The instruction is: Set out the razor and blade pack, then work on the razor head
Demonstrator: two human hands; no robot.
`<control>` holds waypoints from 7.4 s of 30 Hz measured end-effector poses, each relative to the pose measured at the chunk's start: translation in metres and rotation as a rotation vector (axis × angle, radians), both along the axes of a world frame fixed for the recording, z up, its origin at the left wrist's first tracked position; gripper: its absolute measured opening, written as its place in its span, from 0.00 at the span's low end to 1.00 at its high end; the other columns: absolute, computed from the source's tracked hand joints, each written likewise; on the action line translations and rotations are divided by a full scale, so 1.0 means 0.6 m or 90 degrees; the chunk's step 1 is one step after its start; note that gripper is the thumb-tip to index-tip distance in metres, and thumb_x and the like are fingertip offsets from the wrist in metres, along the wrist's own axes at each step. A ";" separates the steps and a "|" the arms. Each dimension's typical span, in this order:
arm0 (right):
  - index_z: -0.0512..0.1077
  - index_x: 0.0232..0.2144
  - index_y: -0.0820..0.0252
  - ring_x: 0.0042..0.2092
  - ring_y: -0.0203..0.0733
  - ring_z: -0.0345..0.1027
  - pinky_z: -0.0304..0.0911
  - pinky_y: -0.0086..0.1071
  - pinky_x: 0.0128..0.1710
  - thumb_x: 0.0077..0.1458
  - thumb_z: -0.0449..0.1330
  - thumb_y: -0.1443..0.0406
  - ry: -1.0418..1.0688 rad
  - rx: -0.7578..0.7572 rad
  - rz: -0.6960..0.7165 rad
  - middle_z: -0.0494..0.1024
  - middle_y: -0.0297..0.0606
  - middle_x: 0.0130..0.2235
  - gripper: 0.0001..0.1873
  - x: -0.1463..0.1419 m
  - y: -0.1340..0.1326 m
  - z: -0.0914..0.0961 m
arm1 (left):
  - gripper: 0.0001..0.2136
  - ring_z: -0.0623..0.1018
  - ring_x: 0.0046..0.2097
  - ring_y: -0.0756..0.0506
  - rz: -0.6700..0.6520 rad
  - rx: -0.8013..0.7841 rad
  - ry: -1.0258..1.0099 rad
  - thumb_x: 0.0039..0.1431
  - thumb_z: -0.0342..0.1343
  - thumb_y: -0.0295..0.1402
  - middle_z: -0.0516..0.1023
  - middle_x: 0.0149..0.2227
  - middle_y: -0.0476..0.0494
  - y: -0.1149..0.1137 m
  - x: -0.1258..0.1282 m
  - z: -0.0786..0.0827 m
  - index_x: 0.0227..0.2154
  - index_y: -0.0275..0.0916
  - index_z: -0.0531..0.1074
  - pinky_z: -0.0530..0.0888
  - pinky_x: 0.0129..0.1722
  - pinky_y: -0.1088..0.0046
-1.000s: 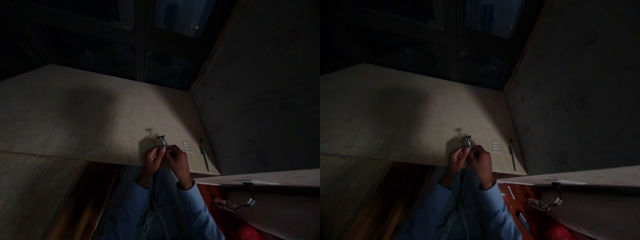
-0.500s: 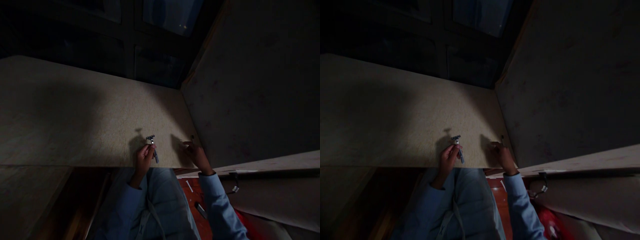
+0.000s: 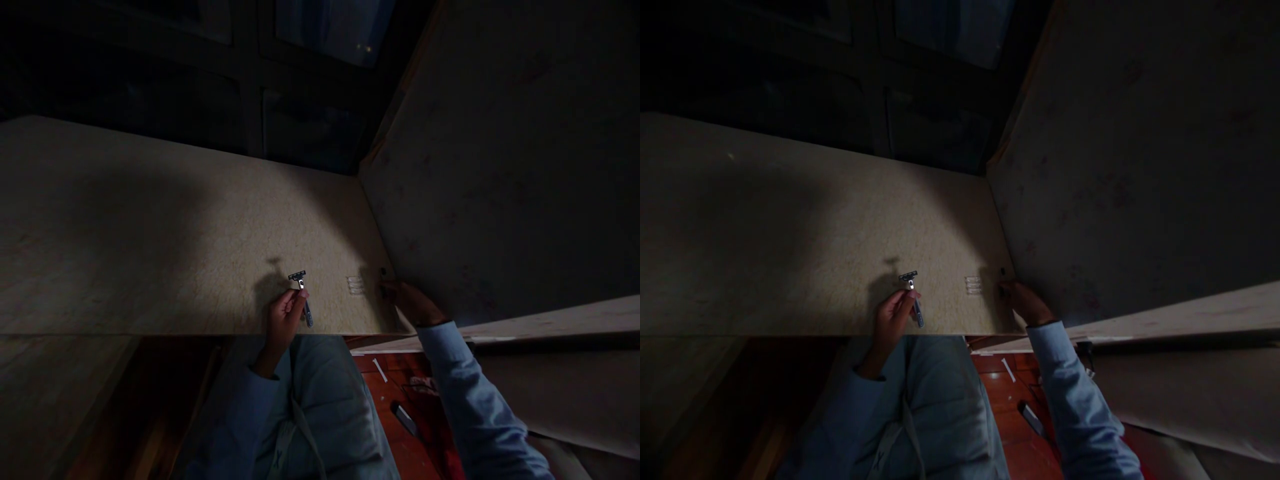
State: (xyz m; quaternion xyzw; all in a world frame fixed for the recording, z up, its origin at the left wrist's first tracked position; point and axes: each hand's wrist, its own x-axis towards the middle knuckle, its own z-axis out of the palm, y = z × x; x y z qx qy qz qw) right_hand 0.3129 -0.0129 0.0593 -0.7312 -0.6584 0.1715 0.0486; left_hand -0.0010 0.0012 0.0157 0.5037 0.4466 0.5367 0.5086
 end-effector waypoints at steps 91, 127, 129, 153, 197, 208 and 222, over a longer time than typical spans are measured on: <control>0.72 0.50 0.62 0.42 0.48 0.76 0.59 0.31 0.34 0.62 0.58 0.58 -0.086 0.062 -0.190 0.79 0.50 0.45 0.18 -0.169 -0.029 0.003 | 0.19 0.66 0.23 0.52 -0.055 0.041 0.098 0.62 0.54 0.47 0.65 0.19 0.52 -0.005 -0.004 -0.006 0.22 0.38 0.69 0.64 0.23 0.78; 0.76 0.43 0.60 0.46 0.55 0.79 0.67 0.38 0.39 0.59 0.56 0.43 -0.018 -0.052 0.050 0.83 0.53 0.43 0.28 -0.467 0.093 0.030 | 0.17 0.79 0.39 0.42 0.124 0.024 0.659 0.68 0.43 0.37 0.82 0.39 0.35 0.058 -0.206 0.034 0.40 0.36 0.77 0.69 0.38 0.70; 0.76 0.43 0.61 0.45 0.54 0.79 0.67 0.37 0.39 0.60 0.55 0.42 -0.021 -0.036 0.064 0.83 0.53 0.43 0.29 -0.484 0.103 0.026 | 0.18 0.80 0.39 0.41 0.122 0.006 0.742 0.69 0.42 0.36 0.81 0.40 0.34 0.068 -0.221 0.038 0.40 0.36 0.77 0.69 0.38 0.70; 0.75 0.42 0.58 0.36 0.45 0.77 0.62 0.31 0.32 0.63 0.54 0.54 0.196 0.108 0.022 0.83 0.42 0.37 0.16 -0.292 0.049 0.002 | 0.20 0.78 0.42 0.40 0.283 0.038 0.788 0.68 0.45 0.41 0.78 0.46 0.34 0.113 -0.286 0.003 0.52 0.37 0.77 0.71 0.37 0.68; 0.73 0.43 0.65 0.41 0.47 0.77 0.57 0.30 0.34 0.60 0.56 0.70 0.135 -0.013 0.051 0.82 0.51 0.40 0.09 -0.376 0.095 0.014 | 0.21 0.70 0.60 0.37 0.170 0.345 0.628 0.65 0.49 0.35 0.73 0.57 0.33 0.107 -0.293 -0.036 0.59 0.37 0.66 0.68 0.61 0.52; 0.71 0.51 0.62 0.38 0.43 0.78 0.63 0.28 0.34 0.61 0.56 0.70 0.205 -0.008 0.145 0.83 0.41 0.35 0.15 -0.510 0.181 -0.008 | 0.19 0.73 0.55 0.37 0.230 0.266 0.605 0.63 0.46 0.27 0.76 0.52 0.33 0.110 -0.299 -0.044 0.56 0.36 0.69 0.71 0.57 0.54; 0.75 0.44 0.63 0.44 0.46 0.77 0.61 0.29 0.39 0.61 0.55 0.72 0.184 0.024 0.142 0.83 0.49 0.42 0.12 -0.514 0.165 -0.005 | 0.20 0.73 0.55 0.37 0.244 0.269 0.618 0.62 0.44 0.24 0.76 0.52 0.33 0.109 -0.297 -0.046 0.54 0.34 0.71 0.72 0.56 0.54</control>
